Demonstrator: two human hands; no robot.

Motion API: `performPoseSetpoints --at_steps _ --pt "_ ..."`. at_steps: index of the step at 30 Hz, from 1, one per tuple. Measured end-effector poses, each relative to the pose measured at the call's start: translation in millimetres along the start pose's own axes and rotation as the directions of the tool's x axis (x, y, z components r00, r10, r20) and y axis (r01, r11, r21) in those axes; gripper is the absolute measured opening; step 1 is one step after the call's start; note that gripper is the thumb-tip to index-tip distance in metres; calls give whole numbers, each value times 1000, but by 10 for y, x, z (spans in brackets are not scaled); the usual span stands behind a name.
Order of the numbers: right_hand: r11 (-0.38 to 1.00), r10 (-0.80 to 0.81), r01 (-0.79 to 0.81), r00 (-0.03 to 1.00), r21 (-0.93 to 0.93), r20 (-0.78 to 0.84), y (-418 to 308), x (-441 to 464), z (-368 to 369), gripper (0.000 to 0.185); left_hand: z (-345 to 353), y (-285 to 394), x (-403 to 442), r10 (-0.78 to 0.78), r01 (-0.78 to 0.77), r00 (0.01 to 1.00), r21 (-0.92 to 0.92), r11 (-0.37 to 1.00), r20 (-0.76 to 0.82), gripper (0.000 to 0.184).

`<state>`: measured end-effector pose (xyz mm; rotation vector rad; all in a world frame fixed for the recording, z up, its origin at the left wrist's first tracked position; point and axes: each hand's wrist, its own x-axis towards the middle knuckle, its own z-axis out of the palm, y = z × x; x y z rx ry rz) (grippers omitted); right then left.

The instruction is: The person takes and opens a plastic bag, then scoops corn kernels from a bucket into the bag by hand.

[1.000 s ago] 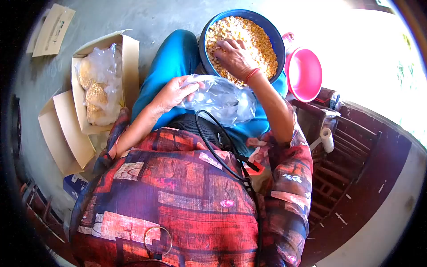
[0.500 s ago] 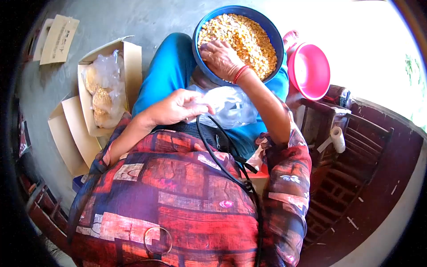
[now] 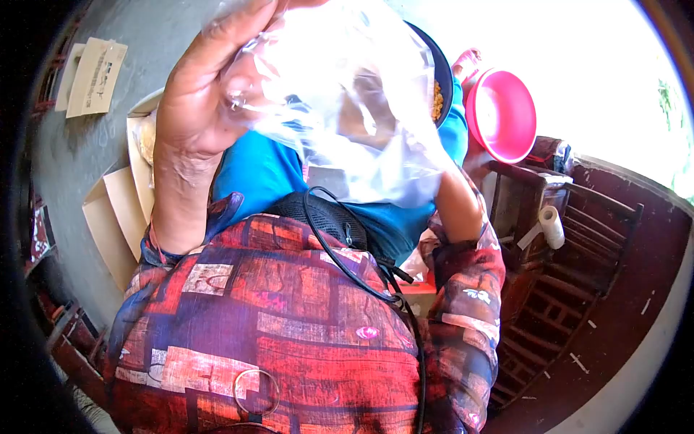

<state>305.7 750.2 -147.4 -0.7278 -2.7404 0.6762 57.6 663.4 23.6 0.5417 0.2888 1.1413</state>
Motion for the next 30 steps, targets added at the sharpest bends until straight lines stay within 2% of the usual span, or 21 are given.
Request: performPoseSetpoints --at_steps 1,3,4,5,10,11,13,14,15,16,17,19,20,21,22,23,24,25,27,29,30 --pt "996 70 -68 997 54 -26 11 -46 -52 32 -61 25 37 -61 72 992 -92 993 114 34" --pt "962 214 -199 975 189 -62 37 -125 -147 32 -60 -179 58 79 -32 976 225 974 -204 30" --pt "933 268 -242 961 264 -64 58 -146 -167 32 -213 -312 98 164 -11 936 440 898 -312 27" --pt "900 308 -270 950 343 -60 81 -148 -175 32 -336 -429 102 181 67 890 513 856 -419 25" --pt "643 455 -307 890 701 -28 275 39 -107 32 -667 -679 35 114 183 835 466 866 -539 23" --pt "570 524 -310 850 761 -46 313 70 -133 32 -669 -667 8 165 171 823 514 841 -544 19" --pt "393 746 -343 661 853 -78 410 112 -401 22 -690 -643 -16 231 150 806 565 811 -545 16" --pt "179 735 -206 678 962 9 498 115 -524 12 -750 -655 -3 297 124 801 630 767 -520 17" --pt "12 748 -78 663 997 43 599 115 -585 14 -829 -679 17 362 100 792 689 718 -492 18" --pt "34 798 -10 602 999 -21 552 118 -705 13 -938 -721 65 459 -11 803 759 651 -382 17" --pt "37 794 34 605 999 -50 510 126 -827 14 -1043 -754 101 473 -19 794 762 647 -381 17" --pt "-102 585 105 810 989 -26 224 141 -1074 14 -1102 -759 156 550 68 818 977 204 -172 18" --pt "-66 499 79 866 995 -36 -52 197 -1133 15 -1033 -789 217 621 9 781 997 80 -57 21" --pt "-71 439 37 899 997 -2 -394 252 -1106 15 -922 -760 257 583 76 810 997 2 -63 22" --pt "57 397 -66 917 996 38 -723 285 -1081 15 -836 -796 323 632 79 774 996 -33 -41 22" --pt "158 478 -186 874 970 89 -1048 300 -1027 17 -757 -828 389 677 84 736 994 -68 -16 23" --pt "12 311 -274 915 962 257 -1164 305 -947 18 -629 -792 402 656 53 755 998 -24 -25 24" --pt "-52 256 -342 904 938 343 -1223 316 -803 17 -590 -755 388 659 51 752 998 -27 -21 24" --pt "-116 310 -370 868 922 387 -1167 270 -568 16 -576 -666 325 556 133 822 991 30 -127 25" --pt "-42 502 -366 797 930 337 -860 179 -386 13 -667 -669 232 578 129 813 990 -65 -68 28" --pt "6 593 -386 744 923 308 -676 133 -349 11 -641 -683 172 474 78 870 987 138 -135 29"
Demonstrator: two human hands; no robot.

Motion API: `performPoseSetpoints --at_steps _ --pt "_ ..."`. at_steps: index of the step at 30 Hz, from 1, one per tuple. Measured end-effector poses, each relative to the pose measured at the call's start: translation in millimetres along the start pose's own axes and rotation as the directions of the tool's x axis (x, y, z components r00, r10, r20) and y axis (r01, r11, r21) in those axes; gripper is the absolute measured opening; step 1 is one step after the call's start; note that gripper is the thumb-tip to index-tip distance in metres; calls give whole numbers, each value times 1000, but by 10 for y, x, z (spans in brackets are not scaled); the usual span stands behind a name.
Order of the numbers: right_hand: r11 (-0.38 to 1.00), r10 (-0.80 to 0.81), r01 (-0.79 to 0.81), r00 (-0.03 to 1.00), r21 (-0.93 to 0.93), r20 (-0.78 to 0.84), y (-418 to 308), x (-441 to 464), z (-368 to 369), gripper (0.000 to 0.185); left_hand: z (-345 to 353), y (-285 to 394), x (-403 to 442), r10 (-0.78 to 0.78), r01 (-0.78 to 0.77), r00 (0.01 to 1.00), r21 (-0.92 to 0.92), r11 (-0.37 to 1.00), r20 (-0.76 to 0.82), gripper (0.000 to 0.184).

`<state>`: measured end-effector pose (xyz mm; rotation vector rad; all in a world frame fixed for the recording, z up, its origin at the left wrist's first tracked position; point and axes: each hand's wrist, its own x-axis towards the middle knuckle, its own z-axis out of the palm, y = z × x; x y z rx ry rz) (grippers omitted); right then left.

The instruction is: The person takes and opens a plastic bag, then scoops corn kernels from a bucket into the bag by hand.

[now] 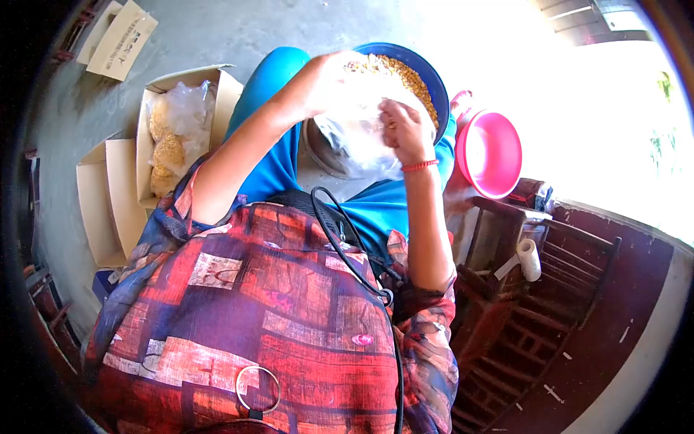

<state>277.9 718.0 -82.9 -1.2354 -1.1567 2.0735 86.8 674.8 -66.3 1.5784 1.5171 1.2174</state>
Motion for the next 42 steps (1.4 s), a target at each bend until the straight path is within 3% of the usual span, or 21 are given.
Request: performPoseSetpoints --at_steps 3,5,11,12,13,15,17,21,23,25,27,28,29,31,33,35,36,37,39,41,42 --pt "988 -76 103 974 118 -213 -68 105 -257 13 38 288 -236 2 43 982 -235 971 190 31" --pt "964 -189 222 960 147 -208 -110 151 -303 11 178 361 -304 -177 374 922 -670 641 345 29" --pt "993 -82 50 938 -105 -336 -53 180 47 24 120 239 -292 -376 537 838 -723 435 395 22" --pt "837 -250 98 944 -538 -217 108 274 -224 29 90 156 -287 -381 520 847 -730 444 371 22" --pt "500 -345 157 938 -852 -30 133 292 -267 35 25 133 -286 -386 502 856 -736 455 345 22" --pt "-19 -365 169 917 -985 164 93 84 -227 43 -70 116 -291 -406 463 880 -637 616 247 26" --pt "-241 -234 241 926 -940 297 43 -170 -78 46 -119 74 -270 -361 397 915 -565 723 180 28" --pt "46 72 383 920 -923 385 74 -563 115 48 -58 60 -219 -68 50 997 -412 910 -28 28" --pt "81 121 313 939 -946 321 30 -641 111 47 35 73 -211 -22 63 995 -444 894 97 31" --pt "98 -3 384 923 -918 386 -19 -622 2 48 113 31 -172 143 -118 964 -118 986 224 46" --pt "88 -32 341 940 -936 339 -86 -483 -246 46 236 2 -154 110 -61 946 -165 984 304 52" --pt "425 109 34 990 -905 89 -237 -444 -178 46 255 54 -110 133 -36 923 -261 965 362 53" --pt "346 203 -123 978 -930 -54 -291 -348 -276 49 274 98 -100 247 -139 905 -308 941 345 48" --pt "247 226 -71 974 -967 -13 -320 -201 -377 46 388 48 -64 404 -293 871 -365 884 279 40" --pt "347 142 24 987 -938 78 -355 -217 -434 37 441 -95 33 448 -362 849 -308 880 281 30" --pt "159 379 -101 925 -982 -34 -406 -158 -458 26 482 -326 112 556 -381 707 -427 820 437 29" --pt "450 360 -79 928 -889 100 -528 -229 -306 23 509 -408 55 316 -116 808 -393 912 496 28" --pt "550 372 -97 917 -829 140 -644 -240 -249 19 494 -429 36 262 -223 865 -139 965 428 24" --pt "783 143 18 968 -622 208 -776 -133 -348 15 494 -335 -14 35 16 822 -84 996 569 25" --pt "672 -142 163 986 -723 90 -802 132 -99 12 647 -407 -64 210 -114 822 -207 972 530 28" --pt "537 -304 335 933 -774 193 -705 328 12 12 752 -443 -98 239 -153 818 -202 967 524 28"
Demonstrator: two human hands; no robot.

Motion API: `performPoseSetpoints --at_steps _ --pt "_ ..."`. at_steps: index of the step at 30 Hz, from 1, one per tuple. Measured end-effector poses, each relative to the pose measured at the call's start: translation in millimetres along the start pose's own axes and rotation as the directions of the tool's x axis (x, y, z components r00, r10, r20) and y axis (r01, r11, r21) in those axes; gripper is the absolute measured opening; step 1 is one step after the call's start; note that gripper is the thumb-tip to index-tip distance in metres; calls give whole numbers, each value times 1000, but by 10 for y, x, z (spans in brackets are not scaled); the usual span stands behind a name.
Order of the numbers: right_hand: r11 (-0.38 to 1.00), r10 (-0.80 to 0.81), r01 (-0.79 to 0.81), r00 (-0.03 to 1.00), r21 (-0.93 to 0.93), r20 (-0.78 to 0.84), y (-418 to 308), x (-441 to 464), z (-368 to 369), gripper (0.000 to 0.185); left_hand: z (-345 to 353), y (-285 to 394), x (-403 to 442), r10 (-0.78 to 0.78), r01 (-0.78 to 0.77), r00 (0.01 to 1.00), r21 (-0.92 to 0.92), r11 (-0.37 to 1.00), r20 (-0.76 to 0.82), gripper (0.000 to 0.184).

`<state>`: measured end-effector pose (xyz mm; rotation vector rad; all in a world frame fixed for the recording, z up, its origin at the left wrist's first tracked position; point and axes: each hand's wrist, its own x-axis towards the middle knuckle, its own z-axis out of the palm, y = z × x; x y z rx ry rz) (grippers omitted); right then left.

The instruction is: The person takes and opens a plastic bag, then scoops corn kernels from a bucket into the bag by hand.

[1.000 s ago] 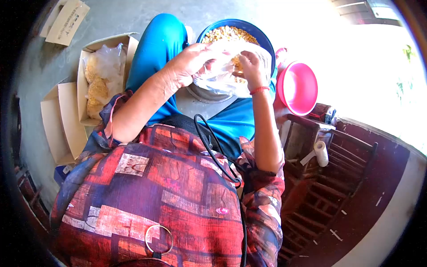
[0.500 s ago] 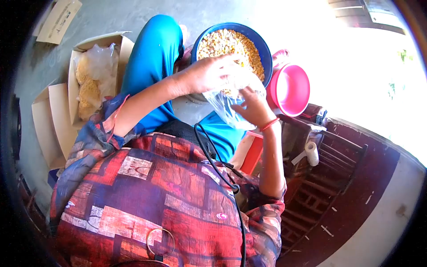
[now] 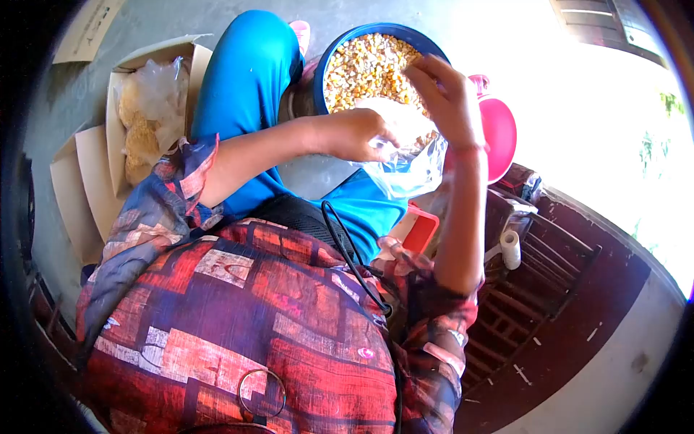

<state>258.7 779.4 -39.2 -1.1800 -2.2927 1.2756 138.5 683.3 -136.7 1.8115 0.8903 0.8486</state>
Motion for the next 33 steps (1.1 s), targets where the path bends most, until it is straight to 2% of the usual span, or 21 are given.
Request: performPoseSetpoints --at_steps 1,3,4,5,7,9,10,11,13,15,16,17,19,23,25,27,29,30,31,32,33 --pt "975 -194 187 980 -123 -49 53 183 183 11 62 -35 8 29 -29 1000 28 999 0 27" --pt "876 -374 375 925 -303 63 240 494 503 16 76 26 -28 -58 55 990 23 998 128 27" --pt "826 -423 422 902 -373 85 349 604 670 17 168 -94 -52 50 -54 997 49 997 66 26" --pt "769 -467 466 877 -437 113 436 662 817 18 119 -32 -74 0 -3 992 25 1000 123 25" --pt "785 -414 433 899 -442 146 473 660 970 20 13 70 -91 -108 118 972 -36 992 208 26" --pt "852 -370 448 881 -272 294 542 516 959 19 -36 111 -98 -124 133 966 -22 991 227 26" --pt "733 -431 560 821 -385 375 556 411 942 20 -19 110 -97 -138 142 957 2 990 253 26" --pt "731 -376 556 812 -396 446 629 319 934 24 2 111 -97 -150 149 947 27 989 283 27" --pt "706 -277 532 815 -468 509 705 156 836 21 41 99 -96 -133 129 942 34 991 308 26" --pt "776 -163 334 925 -535 343 724 29 623 16 93 80 -102 -118 118 946 18 993 301 26" --pt "911 -132 191 975 -366 179 879 75 578 15 87 89 -111 -123 129 956 -6 992 268 25" --pt "860 -269 267 961 -435 59 1017 41 443 13 87 84 -114 -121 128 955 -7 992 272 25" --pt "809 -242 143 965 -570 -102 1041 61 318 14 63 76 -104 -91 103 976 -48 994 196 25" --pt "808 -87 -55 974 -587 -211 1071 134 384 26 50 68 -82 -93 123 973 -132 984 213 25" --pt "764 -221 88 967 -639 -131 954 168 527 25 40 54 -68 -83 120 971 -154 981 224 24" --pt "704 -100 92 995 -704 31 989 213 653 30 29 38 -57 -62 113 969 -203 973 240 24" --pt "667 -68 99 995 -739 72 1125 235 758 30 18 20 -50 -71 133 968 -256 957 239 24" --pt "723 -100 104 994 -683 46 1171 277 753 26 -27 35 -53 -80 145 973 -302 942 218 25" --pt "723 -102 108 994 -683 49 1215 315 693 26 -66 49 -59 -92 158 976 -350 923 198 25" --pt "907 -22 5 999 -422 -34 1258 342 614 22 -116 60 -45 -104 153 981 -323 934 163 25" --pt "989 83 -93 993 -113 -90 1253 356 564 19 -154 61 -33 -93 118 991 -287 951 97 23"
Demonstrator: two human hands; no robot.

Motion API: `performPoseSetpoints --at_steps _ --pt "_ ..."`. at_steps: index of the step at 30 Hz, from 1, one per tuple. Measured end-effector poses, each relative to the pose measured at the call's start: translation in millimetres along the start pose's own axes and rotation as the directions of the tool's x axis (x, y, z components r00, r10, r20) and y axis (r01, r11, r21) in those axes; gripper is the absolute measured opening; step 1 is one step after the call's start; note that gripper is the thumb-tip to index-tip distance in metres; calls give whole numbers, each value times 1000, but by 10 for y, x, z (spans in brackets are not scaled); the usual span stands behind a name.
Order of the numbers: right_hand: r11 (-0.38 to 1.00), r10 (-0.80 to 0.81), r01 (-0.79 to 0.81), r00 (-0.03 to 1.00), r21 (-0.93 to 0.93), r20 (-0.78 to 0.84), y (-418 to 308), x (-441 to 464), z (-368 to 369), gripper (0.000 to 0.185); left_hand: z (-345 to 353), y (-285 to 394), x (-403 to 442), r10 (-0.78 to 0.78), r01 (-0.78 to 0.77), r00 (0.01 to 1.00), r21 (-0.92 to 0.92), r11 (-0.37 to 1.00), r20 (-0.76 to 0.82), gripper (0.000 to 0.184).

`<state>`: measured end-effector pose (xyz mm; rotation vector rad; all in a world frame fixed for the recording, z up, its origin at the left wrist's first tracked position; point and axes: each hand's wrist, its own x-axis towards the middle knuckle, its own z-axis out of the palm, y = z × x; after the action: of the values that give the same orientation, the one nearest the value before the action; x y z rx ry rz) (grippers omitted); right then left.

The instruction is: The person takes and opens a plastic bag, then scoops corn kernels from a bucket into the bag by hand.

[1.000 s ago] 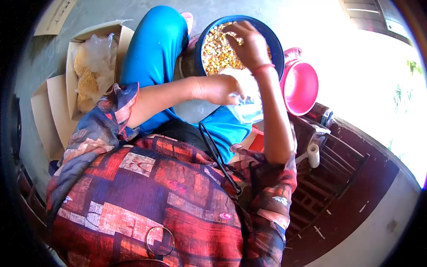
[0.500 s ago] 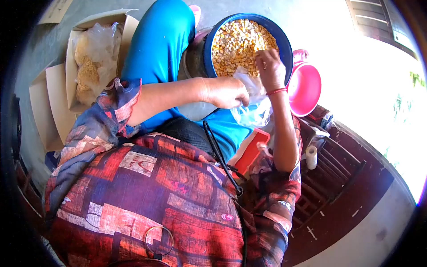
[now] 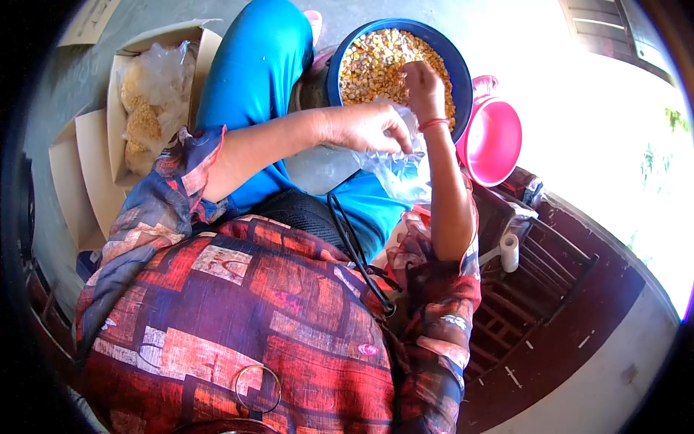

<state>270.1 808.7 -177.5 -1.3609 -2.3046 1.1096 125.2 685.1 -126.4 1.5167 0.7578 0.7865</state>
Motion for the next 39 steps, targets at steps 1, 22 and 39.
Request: performPoseSetpoints --at_steps 1,22,39 --pt "779 291 -285 953 558 81 -300 -59 -93 15 -34 -8 17 -2 3 999 34 999 -49 22" --pt "905 81 -73 997 420 0 -809 -690 -115 18 -420 59 -62 52 29 811 129 991 -583 24" --pt "817 -54 -123 957 -564 -287 148 71 -223 33 -166 -10 -66 -75 169 971 429 887 -227 19"
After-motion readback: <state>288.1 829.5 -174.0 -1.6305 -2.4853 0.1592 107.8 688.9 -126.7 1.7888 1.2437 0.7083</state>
